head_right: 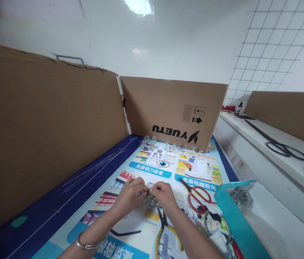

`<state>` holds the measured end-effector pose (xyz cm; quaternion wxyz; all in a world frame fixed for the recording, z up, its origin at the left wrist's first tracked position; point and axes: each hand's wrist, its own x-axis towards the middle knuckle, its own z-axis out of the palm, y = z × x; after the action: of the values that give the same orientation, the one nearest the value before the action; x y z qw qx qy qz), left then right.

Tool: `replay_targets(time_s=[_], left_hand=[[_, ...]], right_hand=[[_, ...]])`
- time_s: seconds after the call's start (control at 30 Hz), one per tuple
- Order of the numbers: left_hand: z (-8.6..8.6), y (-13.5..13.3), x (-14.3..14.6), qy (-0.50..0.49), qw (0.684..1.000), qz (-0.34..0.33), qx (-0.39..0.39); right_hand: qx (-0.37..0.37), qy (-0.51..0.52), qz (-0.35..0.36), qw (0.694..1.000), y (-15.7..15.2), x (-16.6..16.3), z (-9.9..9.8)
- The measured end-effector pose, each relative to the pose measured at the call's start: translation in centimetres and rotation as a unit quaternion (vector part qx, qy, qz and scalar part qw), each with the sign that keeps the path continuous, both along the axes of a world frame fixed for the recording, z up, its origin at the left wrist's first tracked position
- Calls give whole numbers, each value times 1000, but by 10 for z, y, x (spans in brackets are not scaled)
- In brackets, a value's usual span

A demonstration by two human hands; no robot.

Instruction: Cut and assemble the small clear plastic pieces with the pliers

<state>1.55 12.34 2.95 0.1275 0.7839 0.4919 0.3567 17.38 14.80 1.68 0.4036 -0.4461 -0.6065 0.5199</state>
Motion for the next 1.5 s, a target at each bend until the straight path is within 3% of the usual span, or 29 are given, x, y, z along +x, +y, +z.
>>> replay_targets(time_s=[0.43,0.67,0.87,1.23,1.5], left_hand=[[-11,2,11,-36,995,87,32],[-14,-3,13,-16,995,79,55],[-13,-5,13,-21,996,62,60],[-14,-4,10,-78,997,-2,29],[-12,-3,7,-139,990,-6,0]], right_hand=[[157,-102,1,982,-2,0,3],[217,-161,-21,963,-5,-2,4],[194,-167,-40,966,-4,-3,0],[44,-63,4,997,0,1,-8],[62,-51,-4,997,-2,-2,-7]])
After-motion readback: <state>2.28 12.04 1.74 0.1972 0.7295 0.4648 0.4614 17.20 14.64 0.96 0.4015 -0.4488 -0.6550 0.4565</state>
